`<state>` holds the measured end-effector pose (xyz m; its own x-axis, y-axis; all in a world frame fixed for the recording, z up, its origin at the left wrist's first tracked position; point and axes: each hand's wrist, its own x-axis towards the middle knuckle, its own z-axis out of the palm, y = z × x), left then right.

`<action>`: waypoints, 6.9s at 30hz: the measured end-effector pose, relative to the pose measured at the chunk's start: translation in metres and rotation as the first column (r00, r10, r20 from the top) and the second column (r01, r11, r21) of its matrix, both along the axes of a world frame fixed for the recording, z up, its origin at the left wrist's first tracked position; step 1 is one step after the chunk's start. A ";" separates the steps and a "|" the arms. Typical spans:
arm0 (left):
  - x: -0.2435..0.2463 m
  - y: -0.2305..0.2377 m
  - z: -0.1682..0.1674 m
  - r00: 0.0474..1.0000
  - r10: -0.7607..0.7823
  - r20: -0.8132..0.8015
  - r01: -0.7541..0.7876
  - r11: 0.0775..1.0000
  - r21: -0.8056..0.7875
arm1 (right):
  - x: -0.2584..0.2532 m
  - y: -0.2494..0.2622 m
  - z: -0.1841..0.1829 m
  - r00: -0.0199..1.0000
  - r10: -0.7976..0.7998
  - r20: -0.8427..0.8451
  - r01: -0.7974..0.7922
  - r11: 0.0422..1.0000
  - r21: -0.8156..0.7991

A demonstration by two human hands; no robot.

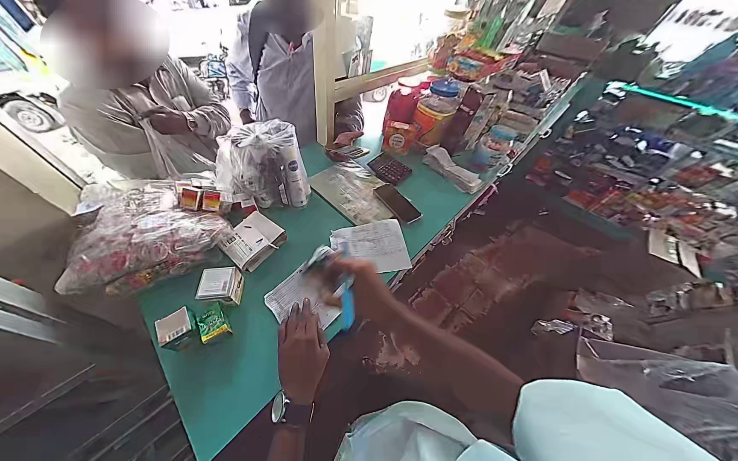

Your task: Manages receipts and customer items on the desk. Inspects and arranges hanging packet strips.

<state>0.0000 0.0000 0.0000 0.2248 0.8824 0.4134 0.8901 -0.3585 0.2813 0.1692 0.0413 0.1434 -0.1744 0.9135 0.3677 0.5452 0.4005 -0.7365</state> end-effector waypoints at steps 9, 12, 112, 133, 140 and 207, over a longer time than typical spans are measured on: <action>-0.002 -0.004 -0.003 0.988 0.150 0.023 -0.150 0.988 0.038 | 0.340 0.161 -0.058 0.700 -0.552 0.453 0.617 0.787 0.006; -0.003 -0.013 -0.002 0.976 0.215 0.016 -0.216 0.976 0.007 | 0.388 0.189 -0.087 0.728 -0.462 0.507 0.553 0.833 -0.035; 0.081 0.016 0.001 0.970 0.230 -0.082 -0.225 0.972 0.060 | 0.040 0.095 -0.129 0.653 0.114 -0.748 -0.349 0.923 -0.164; 0.086 0.021 0.001 0.969 0.246 -0.025 -0.243 0.966 0.092 | 0.042 0.091 -0.125 0.700 0.144 -0.699 -0.347 0.925 -0.157; 0.088 0.021 -0.002 0.964 0.265 -0.033 -0.260 0.959 0.109 | 0.044 0.090 -0.126 0.702 0.182 -0.689 -0.371 0.919 -0.135; 0.086 0.018 -0.010 0.949 0.315 0.008 -0.309 0.925 0.219 | 0.035 0.096 -0.130 0.919 0.374 -0.123 -0.382 0.923 -0.046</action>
